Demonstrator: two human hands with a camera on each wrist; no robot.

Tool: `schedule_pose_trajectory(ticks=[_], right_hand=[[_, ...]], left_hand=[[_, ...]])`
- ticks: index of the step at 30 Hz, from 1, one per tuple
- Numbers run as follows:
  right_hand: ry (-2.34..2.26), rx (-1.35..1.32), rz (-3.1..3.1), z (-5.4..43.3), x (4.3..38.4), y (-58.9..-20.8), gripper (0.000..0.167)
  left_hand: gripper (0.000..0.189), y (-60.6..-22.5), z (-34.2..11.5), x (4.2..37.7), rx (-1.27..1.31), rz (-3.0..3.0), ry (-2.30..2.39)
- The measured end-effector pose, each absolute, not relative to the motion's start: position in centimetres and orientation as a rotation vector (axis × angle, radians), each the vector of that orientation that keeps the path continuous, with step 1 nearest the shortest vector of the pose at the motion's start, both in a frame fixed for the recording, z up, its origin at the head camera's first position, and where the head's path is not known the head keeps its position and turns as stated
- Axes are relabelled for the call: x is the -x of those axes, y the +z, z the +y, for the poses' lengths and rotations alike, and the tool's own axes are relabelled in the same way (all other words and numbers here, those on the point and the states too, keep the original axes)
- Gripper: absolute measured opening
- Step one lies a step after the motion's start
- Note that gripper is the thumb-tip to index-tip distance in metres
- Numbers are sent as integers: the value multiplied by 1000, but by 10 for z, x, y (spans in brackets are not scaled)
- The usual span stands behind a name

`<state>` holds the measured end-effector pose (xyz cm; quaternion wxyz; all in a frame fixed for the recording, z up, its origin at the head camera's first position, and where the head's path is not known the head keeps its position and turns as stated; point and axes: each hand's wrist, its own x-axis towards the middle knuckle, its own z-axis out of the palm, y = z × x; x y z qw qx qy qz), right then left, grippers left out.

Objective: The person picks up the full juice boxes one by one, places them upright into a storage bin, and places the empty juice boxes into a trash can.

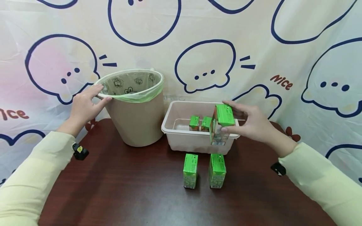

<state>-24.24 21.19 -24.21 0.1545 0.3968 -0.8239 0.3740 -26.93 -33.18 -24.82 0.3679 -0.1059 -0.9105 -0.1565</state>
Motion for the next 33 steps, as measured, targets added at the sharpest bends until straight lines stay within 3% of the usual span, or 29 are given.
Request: schedule_pose_trajectory(ticks=[24,33], right_hand=[[1555,-1299,-2000,56,301,-161,68],[1562,-1258,-1903,2,281,-139,65]], left_hand=[[71,-249,-333,270,280,-2325,-396],[71,-249,-333,270,269,-2344,-383]])
